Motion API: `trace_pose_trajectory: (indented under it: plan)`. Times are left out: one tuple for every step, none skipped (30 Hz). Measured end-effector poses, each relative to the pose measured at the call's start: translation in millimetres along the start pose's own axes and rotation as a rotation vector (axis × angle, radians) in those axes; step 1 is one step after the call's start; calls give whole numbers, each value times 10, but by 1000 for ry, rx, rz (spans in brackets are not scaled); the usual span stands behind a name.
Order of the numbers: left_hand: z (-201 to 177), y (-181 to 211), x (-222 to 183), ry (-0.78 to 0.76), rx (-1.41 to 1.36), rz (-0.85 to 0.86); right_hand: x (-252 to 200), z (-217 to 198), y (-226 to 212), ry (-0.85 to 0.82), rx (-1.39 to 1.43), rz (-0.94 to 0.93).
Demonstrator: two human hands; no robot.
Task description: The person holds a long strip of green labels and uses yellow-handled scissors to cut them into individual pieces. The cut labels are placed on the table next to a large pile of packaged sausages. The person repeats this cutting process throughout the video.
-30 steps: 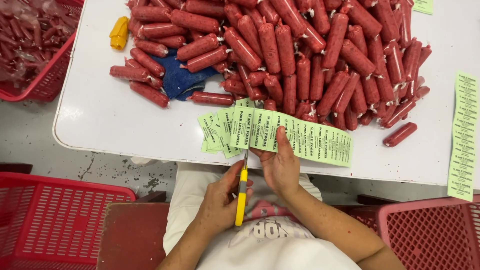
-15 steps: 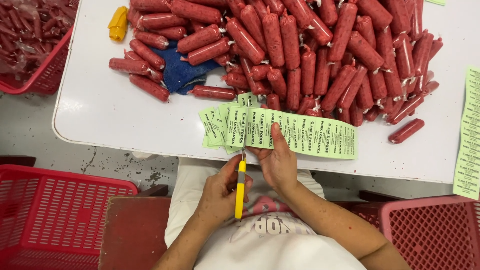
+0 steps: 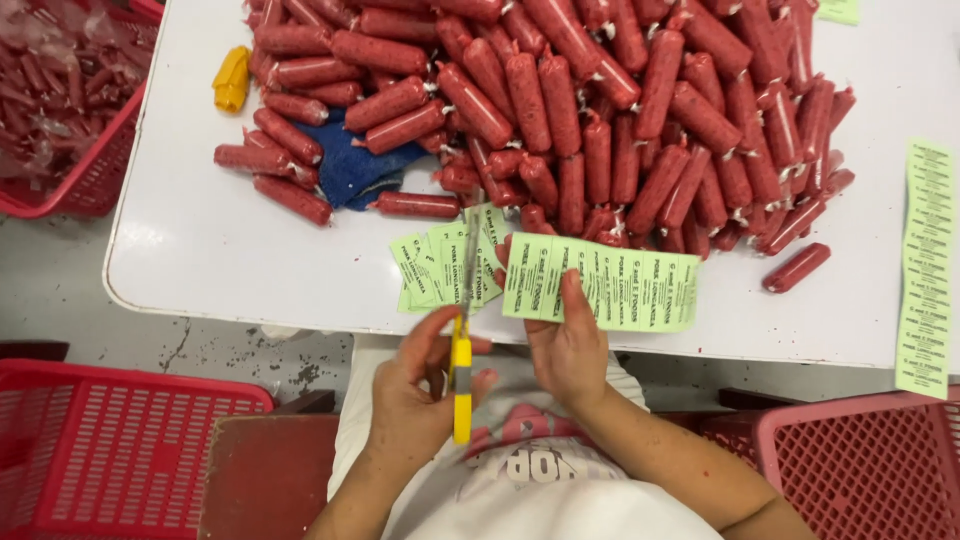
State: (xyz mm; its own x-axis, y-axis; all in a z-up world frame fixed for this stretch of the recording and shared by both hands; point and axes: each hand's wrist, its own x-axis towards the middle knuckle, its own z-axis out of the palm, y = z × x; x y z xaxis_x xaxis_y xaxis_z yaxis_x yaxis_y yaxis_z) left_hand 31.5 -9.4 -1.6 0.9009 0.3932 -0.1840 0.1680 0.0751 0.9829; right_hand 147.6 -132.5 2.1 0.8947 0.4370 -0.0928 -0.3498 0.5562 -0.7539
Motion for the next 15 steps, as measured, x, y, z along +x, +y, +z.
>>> trace_pose_trajectory:
  plan:
    - [48,53,105,-5,-1,10,-15,6,25,-2,-2,-11]
    - [93,106,190,52,-1,128,-42,16,57,36,-17,-26]
    - [137,160,274,108,-2,246,-69,24,91,75,-31,-41]
    - [173,172,346,106,-1,252,-71,-161,214,73,-30,-47]
    - [210,182,424,89,-89,167,-65,-349,339,44,-39,-64]
    - [258,189,499,67,-177,77,-67,-547,459,20,-50,-80]
    - [294,214,519,62,-177,79,-70,-425,351,23,-50,-86]
    - [326,233,527,44,-224,46,-86,-304,251,-16,-89,-105]
    - [355,248,537,27,-272,12,-100,-183,154,-55,-128,-125]
    - [350,256,522,27,-271,10,-117,-238,176,-54,-127,-123]
    - [341,265,506,43,-277,0,-135,-290,199,-72,-9,-143]
    - [331,279,498,60,-283,-7,-141,-339,219,-92,110,-164]
    - [298,290,512,62,-282,-7,-121,-423,237,-93,111,-162]
    - [261,298,518,91,-292,-32,-106,-506,259,-75,81,-162]
    - [223,305,524,120,-301,-56,-92,-588,283,-56,51,-162]
